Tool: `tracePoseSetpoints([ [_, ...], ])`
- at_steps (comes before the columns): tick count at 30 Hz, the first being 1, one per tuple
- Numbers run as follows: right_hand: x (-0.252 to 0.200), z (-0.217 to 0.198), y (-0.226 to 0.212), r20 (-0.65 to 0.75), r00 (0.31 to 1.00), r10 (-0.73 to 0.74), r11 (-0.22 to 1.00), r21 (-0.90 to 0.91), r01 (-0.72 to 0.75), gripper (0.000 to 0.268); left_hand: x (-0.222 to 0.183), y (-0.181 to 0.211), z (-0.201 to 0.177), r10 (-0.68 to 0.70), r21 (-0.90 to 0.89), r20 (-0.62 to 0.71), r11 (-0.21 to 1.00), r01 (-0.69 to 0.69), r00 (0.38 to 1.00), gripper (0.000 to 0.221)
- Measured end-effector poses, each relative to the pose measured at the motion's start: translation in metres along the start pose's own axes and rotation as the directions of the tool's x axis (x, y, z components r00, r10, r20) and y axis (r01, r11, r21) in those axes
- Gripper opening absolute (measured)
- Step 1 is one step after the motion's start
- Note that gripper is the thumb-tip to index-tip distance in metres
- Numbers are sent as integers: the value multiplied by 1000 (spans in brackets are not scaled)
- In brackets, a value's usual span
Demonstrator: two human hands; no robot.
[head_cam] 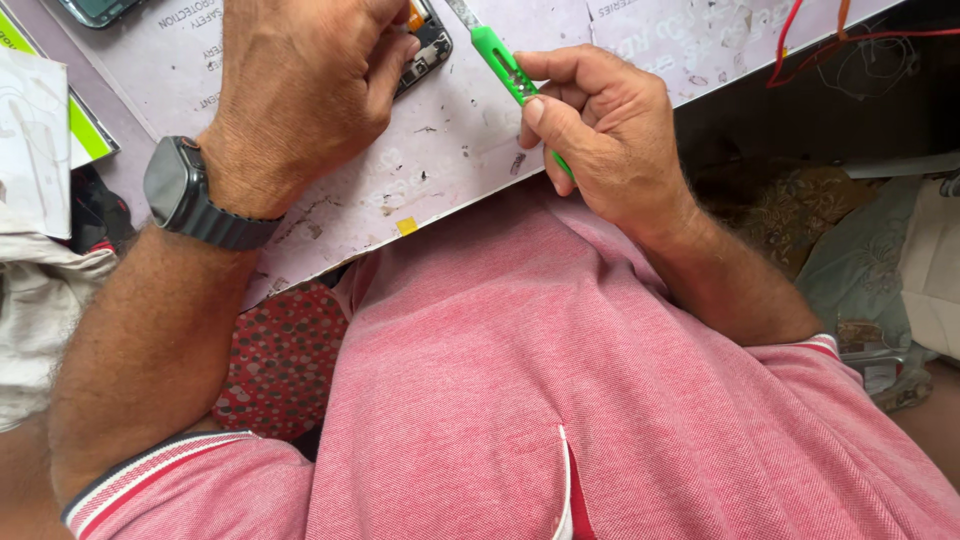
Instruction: The person uses a green utility knife to scrape and clean the edges of a Samsung smartphone battery and the internal chassis. They carefully maneuver the blade along the battery connector and the phone's frame, likely removing old adhesive or debris to prepare for reassembly.
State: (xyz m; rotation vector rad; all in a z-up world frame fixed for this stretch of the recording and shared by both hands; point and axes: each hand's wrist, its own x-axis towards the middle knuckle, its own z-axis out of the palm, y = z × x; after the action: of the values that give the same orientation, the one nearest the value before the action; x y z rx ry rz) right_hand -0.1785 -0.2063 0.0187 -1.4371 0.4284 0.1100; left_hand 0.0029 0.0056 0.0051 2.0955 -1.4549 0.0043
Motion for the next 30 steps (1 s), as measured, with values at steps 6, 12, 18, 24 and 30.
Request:
tracePoseSetpoints([
  [6, 2, -5, 2, 2, 999, 50, 997, 52, -50, 30, 11, 5, 2, -1, -26, -2, 1000, 1, 1000, 21],
  [12, 4, -4, -2, -2, 999, 49, 988, 145, -48, 31, 40, 34, -19, -26, 118, 55, 993, 20, 998, 41],
  [18, 3, -11, 7, 13, 999, 48, 978, 200, -50, 32, 51, 47, -20, -61, 168, 136, 985, 38, 989, 23],
  [24, 3, -12, 8, 25, 999, 39, 969, 242, -44, 32, 53, 48, -19, -60, 163, 129, 986, 38, 990, 19],
  [30, 3, -14, 8, 39, 999, 27, 967, 252, -36, 33, 51, 49, -18, -73, 134, 115, 989, 57, 991, 24],
])
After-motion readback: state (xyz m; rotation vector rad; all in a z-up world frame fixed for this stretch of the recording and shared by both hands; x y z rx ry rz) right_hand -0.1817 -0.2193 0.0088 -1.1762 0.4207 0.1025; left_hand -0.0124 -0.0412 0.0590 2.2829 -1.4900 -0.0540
